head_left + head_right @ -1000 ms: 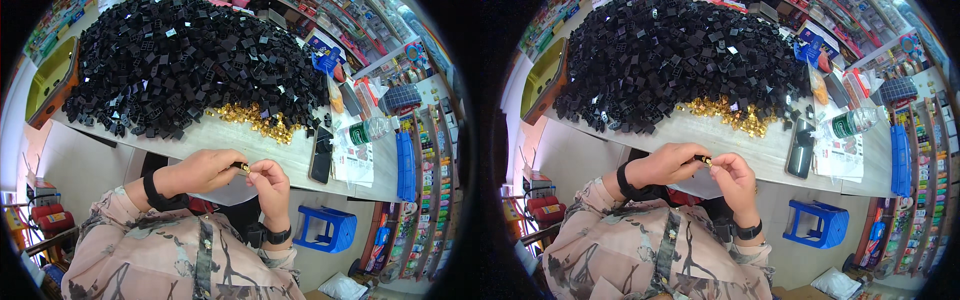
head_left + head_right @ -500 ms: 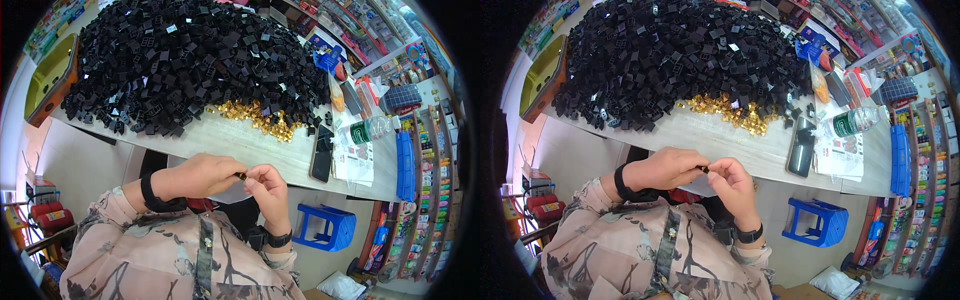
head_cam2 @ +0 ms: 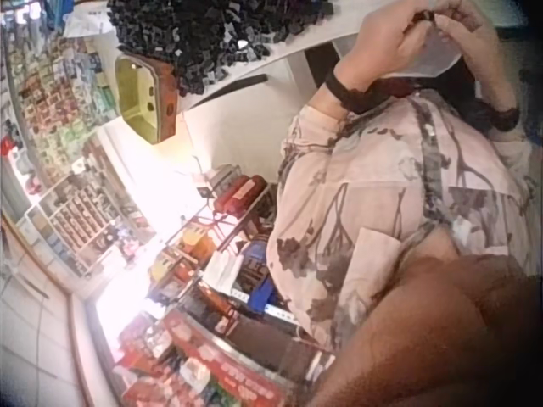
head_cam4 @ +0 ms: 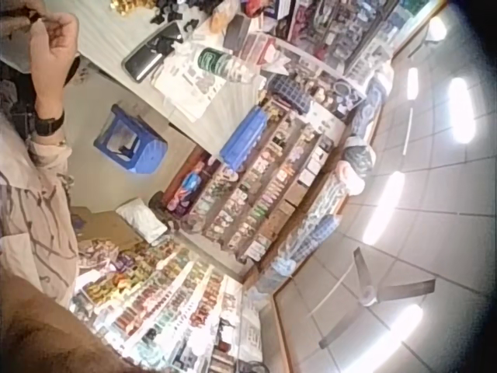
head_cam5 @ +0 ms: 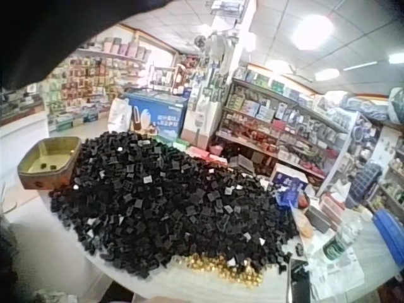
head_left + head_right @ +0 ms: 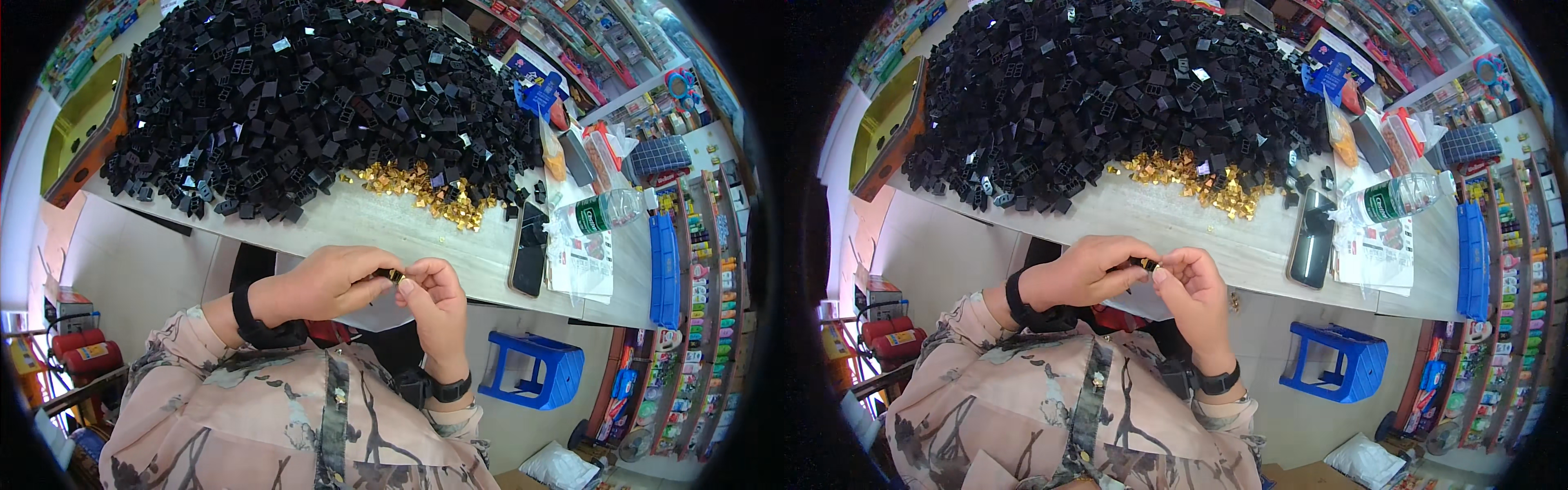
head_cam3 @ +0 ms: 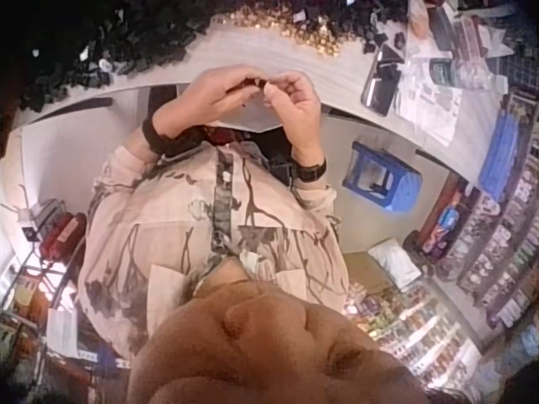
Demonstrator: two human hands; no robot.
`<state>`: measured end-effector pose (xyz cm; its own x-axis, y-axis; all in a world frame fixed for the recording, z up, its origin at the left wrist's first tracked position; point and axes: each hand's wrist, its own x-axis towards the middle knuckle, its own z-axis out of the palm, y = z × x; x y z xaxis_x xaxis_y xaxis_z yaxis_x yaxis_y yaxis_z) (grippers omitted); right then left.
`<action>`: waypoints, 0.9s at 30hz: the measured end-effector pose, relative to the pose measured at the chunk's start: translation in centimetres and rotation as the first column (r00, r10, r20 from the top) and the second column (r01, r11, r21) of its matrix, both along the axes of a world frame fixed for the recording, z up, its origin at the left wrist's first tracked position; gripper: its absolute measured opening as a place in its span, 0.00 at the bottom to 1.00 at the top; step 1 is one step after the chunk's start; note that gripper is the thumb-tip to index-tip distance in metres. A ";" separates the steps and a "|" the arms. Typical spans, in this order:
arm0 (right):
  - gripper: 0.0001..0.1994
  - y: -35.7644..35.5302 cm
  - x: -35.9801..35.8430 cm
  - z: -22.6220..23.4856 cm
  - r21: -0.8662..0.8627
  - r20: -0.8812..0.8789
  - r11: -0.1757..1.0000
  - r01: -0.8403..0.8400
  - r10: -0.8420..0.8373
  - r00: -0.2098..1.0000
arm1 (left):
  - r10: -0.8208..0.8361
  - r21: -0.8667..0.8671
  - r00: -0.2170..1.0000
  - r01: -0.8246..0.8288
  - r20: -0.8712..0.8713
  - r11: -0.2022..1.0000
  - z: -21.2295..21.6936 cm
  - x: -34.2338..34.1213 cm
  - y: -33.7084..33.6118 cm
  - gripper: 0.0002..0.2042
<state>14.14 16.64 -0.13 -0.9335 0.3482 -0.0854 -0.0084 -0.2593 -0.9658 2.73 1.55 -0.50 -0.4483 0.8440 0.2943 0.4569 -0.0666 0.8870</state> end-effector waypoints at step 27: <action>0.12 2.0 -2.1 0.7 0.972 -0.066 0.227 0.064 0.004 0.998 | 0.089 0.000 0.886 -0.100 0.455 0.995 0.0 -0.1 0.0 0.12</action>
